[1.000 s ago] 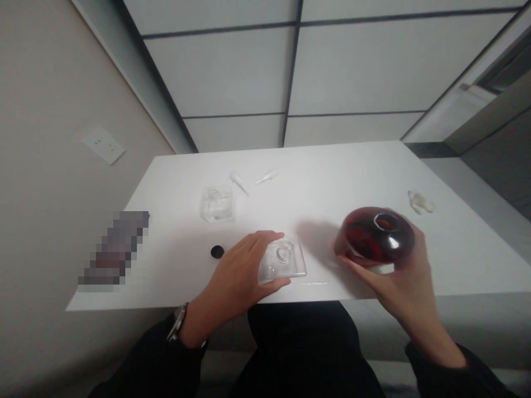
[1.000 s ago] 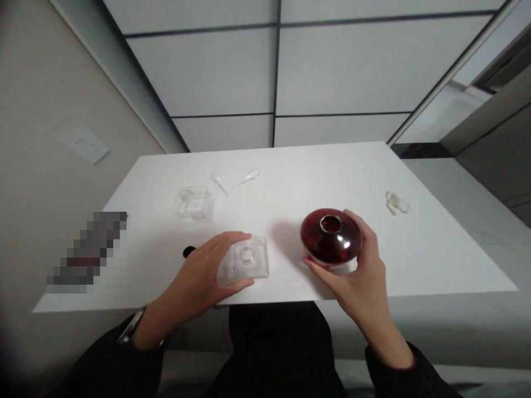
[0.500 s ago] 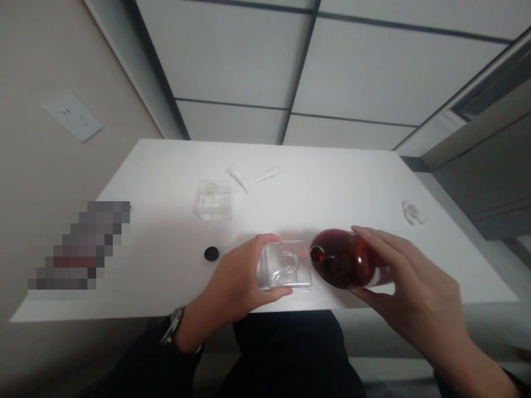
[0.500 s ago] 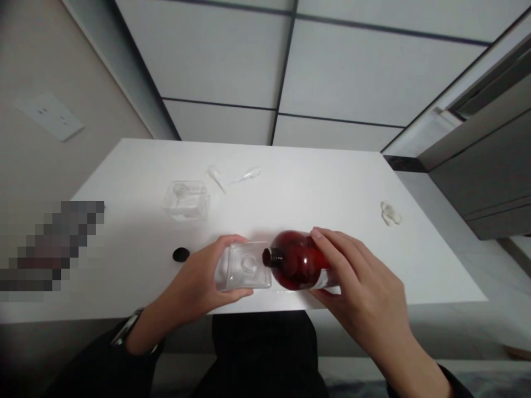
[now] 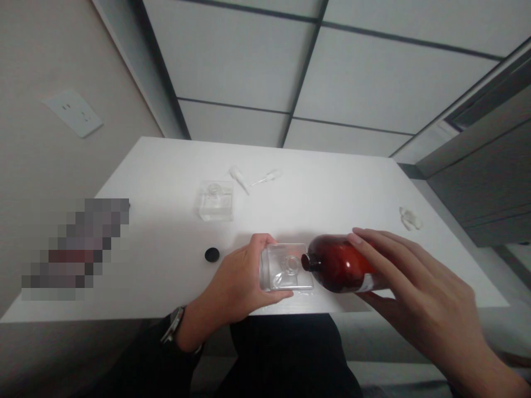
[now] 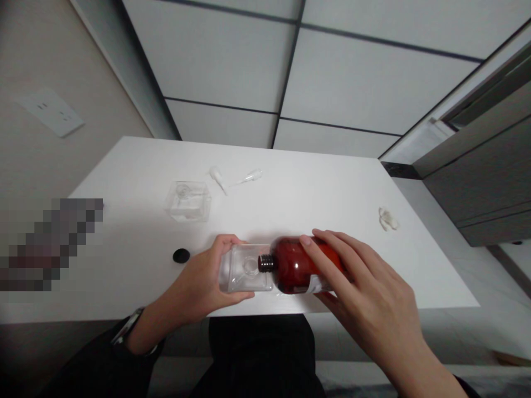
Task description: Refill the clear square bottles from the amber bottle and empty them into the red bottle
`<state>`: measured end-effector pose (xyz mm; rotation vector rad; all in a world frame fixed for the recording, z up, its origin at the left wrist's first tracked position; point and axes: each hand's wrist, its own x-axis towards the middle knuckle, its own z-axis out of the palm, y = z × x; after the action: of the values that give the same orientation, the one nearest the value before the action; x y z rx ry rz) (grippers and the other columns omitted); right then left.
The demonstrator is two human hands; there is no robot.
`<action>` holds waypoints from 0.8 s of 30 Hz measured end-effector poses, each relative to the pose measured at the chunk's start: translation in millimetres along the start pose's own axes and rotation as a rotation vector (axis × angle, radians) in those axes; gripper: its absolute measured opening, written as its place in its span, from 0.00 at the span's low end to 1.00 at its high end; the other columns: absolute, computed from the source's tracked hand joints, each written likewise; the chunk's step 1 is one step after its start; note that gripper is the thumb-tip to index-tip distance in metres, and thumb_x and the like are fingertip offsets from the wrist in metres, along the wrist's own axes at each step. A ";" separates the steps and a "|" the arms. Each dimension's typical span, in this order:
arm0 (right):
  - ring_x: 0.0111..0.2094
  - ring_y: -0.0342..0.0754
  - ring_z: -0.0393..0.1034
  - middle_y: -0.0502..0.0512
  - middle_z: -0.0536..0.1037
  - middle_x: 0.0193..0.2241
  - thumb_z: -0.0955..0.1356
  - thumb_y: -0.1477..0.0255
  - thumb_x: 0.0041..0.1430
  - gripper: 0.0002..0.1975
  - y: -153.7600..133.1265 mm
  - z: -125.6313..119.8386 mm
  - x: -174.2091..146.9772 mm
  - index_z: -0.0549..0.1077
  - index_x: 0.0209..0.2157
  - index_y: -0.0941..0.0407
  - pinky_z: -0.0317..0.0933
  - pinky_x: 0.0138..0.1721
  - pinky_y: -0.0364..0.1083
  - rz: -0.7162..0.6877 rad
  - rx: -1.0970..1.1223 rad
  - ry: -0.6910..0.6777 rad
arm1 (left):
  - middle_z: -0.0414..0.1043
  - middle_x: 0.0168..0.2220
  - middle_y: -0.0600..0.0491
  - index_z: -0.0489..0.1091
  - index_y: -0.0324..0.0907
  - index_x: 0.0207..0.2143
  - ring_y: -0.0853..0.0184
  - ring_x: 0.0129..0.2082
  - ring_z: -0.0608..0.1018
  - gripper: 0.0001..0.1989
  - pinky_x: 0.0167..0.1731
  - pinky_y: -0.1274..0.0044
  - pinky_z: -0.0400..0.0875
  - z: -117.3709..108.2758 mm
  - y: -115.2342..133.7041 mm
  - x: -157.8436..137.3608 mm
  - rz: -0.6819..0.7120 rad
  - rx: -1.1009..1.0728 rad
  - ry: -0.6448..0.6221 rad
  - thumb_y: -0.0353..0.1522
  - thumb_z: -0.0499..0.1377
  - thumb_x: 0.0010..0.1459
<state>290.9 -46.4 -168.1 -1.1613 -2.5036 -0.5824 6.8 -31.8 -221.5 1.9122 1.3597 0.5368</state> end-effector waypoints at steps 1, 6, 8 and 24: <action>0.49 0.63 0.79 0.66 0.81 0.55 0.68 0.80 0.67 0.38 0.5 -0.3 -0.2 0.57 0.74 0.55 0.75 0.43 0.56 -0.002 -0.006 -0.003 | 0.79 0.53 0.43 0.59 0.44 0.58 0.48 0.49 0.83 0.41 0.47 0.61 0.78 0.4 -0.8 0.0 -0.001 -0.004 0.001 0.40 0.77 0.48; 0.51 0.62 0.78 0.65 0.81 0.56 0.68 0.80 0.68 0.39 2.3 -2.6 0.6 0.54 0.76 0.54 0.75 0.44 0.55 -0.015 -0.018 -0.025 | 0.78 0.52 0.43 0.56 0.45 0.57 0.47 0.49 0.83 0.42 0.47 0.60 0.78 3.0 -4.7 0.3 -0.015 -0.028 -0.002 0.41 0.77 0.48; 0.51 0.62 0.78 0.65 0.81 0.56 0.68 0.79 0.68 0.38 2.5 -3.9 2.0 0.55 0.75 0.54 0.75 0.44 0.55 -0.020 -0.018 -0.024 | 0.78 0.52 0.43 0.55 0.45 0.57 0.47 0.49 0.84 0.42 0.47 0.59 0.79 3.8 -5.4 0.1 -0.019 -0.032 -0.005 0.41 0.77 0.48; 0.51 0.63 0.78 0.65 0.81 0.56 0.67 0.78 0.69 0.39 1.9 -12.0 9.1 0.52 0.77 0.53 0.73 0.45 0.56 -0.046 -0.038 -0.064 | 0.77 0.57 0.41 0.57 0.46 0.57 0.47 0.55 0.83 0.42 0.53 0.59 0.78 1.4 -4.1 0.2 0.007 -0.114 0.028 0.40 0.77 0.47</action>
<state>288.1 -45.3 -153.2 -1.1559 -2.5901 -0.6161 5.3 -31.3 -225.5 1.8242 1.3115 0.6335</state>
